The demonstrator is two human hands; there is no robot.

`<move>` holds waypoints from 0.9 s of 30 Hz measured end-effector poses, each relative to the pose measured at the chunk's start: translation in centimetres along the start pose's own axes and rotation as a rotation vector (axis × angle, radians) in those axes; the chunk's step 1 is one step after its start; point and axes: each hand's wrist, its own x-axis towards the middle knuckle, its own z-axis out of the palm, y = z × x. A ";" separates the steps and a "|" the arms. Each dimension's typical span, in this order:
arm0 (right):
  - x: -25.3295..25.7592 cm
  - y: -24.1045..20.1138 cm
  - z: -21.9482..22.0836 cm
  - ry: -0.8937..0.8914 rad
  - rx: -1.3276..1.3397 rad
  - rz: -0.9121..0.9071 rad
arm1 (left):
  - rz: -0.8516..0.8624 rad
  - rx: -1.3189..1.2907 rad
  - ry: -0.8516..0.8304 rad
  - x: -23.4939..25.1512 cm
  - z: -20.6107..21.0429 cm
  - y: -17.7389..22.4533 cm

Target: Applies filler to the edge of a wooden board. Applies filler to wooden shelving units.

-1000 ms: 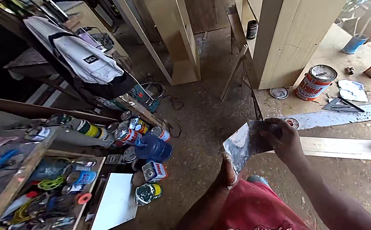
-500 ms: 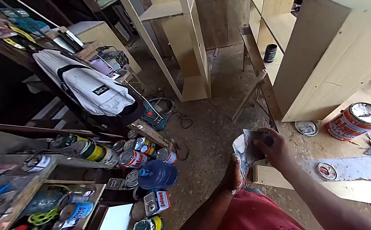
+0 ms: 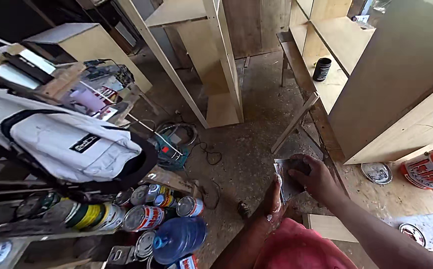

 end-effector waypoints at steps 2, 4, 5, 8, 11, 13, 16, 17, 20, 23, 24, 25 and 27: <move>2.9 -0.2 1.4 0.017 0.023 0.008 | -0.043 -0.010 -0.029 2.8 -2.3 1.8; 6.0 -0.6 3.0 0.053 0.046 0.008 | -0.066 0.003 -0.084 5.7 -4.8 3.9; 7.7 -1.0 3.8 0.077 0.065 0.007 | -0.074 0.012 -0.116 7.2 -6.1 5.2; 12.7 -2.4 6.2 0.117 0.167 0.016 | -0.103 0.034 -0.173 11.2 -9.1 9.6; 17.3 -3.5 8.4 0.108 0.285 0.009 | -0.165 0.077 -0.209 14.5 -11.7 13.9; 19.8 -3.9 9.4 0.115 0.351 0.020 | -0.215 0.086 -0.228 16.9 -13.1 15.9; 22.9 -4.0 10.6 0.123 0.500 0.057 | -0.281 0.061 -0.253 20.2 -14.7 17.7; 23.8 -3.8 10.8 0.126 0.547 0.062 | -0.314 0.030 -0.256 21.2 -15.3 17.9; 26.8 -2.8 10.3 0.189 0.669 0.019 | -0.424 -0.023 -0.236 24.5 -16.7 17.7; 29.8 -1.4 8.0 0.290 0.804 -0.009 | -0.519 -0.107 -0.150 28.9 -18.4 17.2; 30.8 -0.5 7.0 0.334 0.820 -0.008 | -0.546 -0.149 -0.124 30.5 -19.2 17.2; 32.0 0.6 6.0 0.373 0.829 -0.005 | -0.566 -0.200 -0.115 32.3 -20.0 17.5; 34.6 3.4 4.1 0.467 0.923 0.020 | -0.570 -0.280 -0.119 35.8 -21.7 18.4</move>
